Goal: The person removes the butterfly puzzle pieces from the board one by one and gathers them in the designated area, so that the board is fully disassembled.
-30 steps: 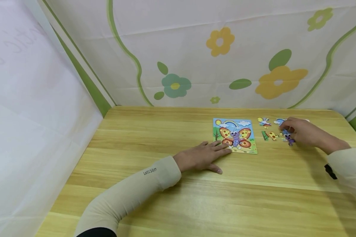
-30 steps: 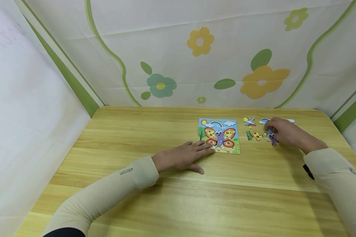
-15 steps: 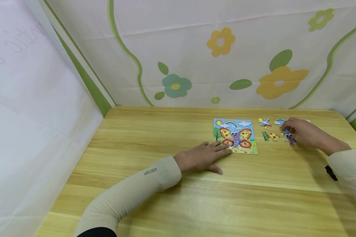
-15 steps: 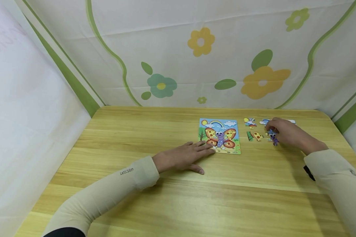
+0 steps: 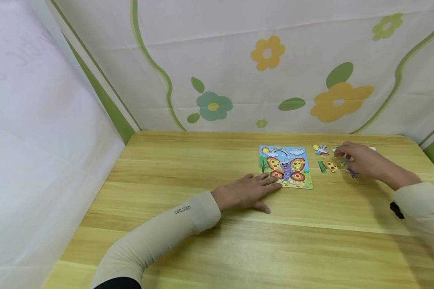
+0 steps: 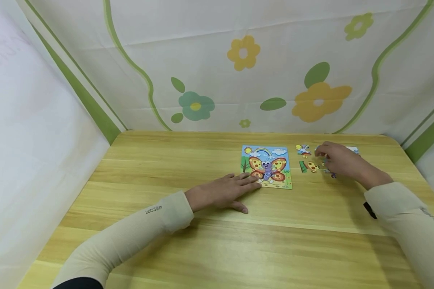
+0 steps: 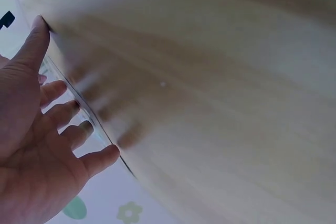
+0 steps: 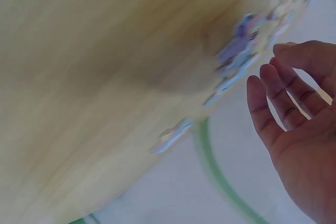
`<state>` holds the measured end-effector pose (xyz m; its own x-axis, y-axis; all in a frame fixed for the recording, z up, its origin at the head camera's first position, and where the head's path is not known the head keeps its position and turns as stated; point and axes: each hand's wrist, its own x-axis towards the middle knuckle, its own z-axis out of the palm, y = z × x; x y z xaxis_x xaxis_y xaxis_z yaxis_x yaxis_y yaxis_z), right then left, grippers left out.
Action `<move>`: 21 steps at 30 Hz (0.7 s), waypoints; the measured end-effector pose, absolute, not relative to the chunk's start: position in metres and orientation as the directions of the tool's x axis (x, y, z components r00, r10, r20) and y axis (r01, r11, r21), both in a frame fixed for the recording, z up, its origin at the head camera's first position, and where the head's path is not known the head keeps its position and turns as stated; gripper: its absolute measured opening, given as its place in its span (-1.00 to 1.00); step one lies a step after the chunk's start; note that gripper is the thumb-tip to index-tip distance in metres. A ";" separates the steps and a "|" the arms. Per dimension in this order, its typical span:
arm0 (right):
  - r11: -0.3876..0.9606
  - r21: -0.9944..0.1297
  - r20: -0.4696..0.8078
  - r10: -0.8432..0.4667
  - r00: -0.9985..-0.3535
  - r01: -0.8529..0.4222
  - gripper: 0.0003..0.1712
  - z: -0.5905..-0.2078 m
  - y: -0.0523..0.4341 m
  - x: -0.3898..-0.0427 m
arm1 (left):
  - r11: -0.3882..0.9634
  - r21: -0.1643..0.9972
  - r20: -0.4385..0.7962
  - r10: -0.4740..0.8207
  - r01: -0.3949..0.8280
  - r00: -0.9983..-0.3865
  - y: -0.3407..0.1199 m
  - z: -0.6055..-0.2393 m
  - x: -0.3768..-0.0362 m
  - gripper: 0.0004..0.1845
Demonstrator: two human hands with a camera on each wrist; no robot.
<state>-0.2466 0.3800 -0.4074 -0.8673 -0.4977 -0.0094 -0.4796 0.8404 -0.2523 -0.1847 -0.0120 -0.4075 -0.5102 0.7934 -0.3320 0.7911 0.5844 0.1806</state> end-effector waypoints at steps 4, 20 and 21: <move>0.836 -0.253 -0.003 -0.505 -0.863 -0.488 -0.66 -0.400 0.362 -0.246 | 0.574 0.150 -0.330 0.796 0.805 -0.507 -0.010 -0.404 -0.185 -0.09; 0.779 -0.374 0.028 -0.533 -0.846 -0.503 -0.62 -0.394 0.304 -0.247 | 0.570 0.087 -0.344 0.786 0.817 -0.513 0.010 -0.407 -0.183 -0.10; 0.777 -0.380 0.025 -0.534 -0.845 -0.502 -0.62 -0.393 0.302 -0.247 | 0.569 0.084 -0.341 0.788 0.818 -0.513 0.012 -0.408 -0.183 -0.10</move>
<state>-0.2469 0.3016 -0.3935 -0.8450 -0.5342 0.0255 -0.5024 0.7765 -0.3803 -0.1833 0.0119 -0.4077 -0.5125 0.7879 -0.3413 0.8183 0.5686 0.0839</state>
